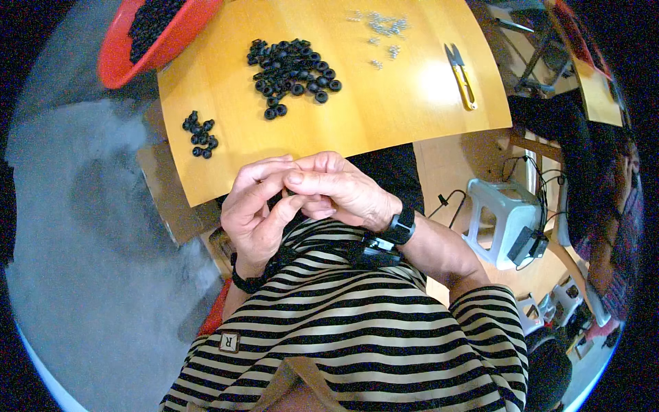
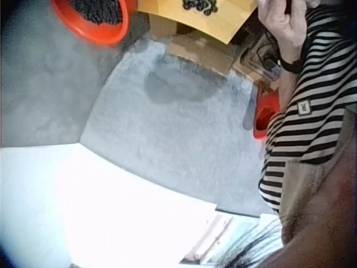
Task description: Assembling small plastic parts and metal inserts at a workshop table.
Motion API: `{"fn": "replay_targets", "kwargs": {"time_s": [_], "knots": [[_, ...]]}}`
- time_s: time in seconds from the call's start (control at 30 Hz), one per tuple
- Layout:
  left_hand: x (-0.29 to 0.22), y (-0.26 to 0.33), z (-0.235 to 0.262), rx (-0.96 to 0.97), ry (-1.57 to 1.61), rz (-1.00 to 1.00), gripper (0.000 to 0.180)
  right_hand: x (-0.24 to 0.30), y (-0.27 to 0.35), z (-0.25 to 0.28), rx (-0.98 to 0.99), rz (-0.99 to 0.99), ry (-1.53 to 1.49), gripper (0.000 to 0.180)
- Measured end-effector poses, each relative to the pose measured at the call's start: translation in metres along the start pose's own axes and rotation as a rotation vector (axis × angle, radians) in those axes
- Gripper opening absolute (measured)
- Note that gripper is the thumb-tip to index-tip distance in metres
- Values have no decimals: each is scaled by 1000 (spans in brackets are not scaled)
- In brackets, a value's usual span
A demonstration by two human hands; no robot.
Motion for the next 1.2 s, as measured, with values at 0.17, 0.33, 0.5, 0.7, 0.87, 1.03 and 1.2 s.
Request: {"fn": "replay_targets", "kwargs": {"time_s": [0.17,0.33,0.5,0.7,0.87,1.03,1.2], "knots": [[8,13,16,-32,-109,126,24,3,0,14,-314,13,391,33],[38,37,65,-268,-655,194,26,28,14,15,-617,420,610,22],[78,32,104,-426,-780,205,28,39,12,29,-794,606,709,22],[108,22,125,-503,-627,145,25,39,8,33,-931,710,829,23],[114,21,124,-490,-628,188,26,37,7,37,-960,756,937,22],[114,15,113,-328,-659,192,40,36,7,34,-979,785,999,22],[117,6,100,-45,-906,176,65,37,4,30,-959,832,1068,21]]}}
Point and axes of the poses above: each hand's wrist, its own y-axis away from the middle knuckle, its own z-axis out of the back of the hand, x = y × z, the point moved 4 cm from there along -y, towards the middle knuckle, and after that the axes turned 13 degrees about -z, right-handed, at the moved point
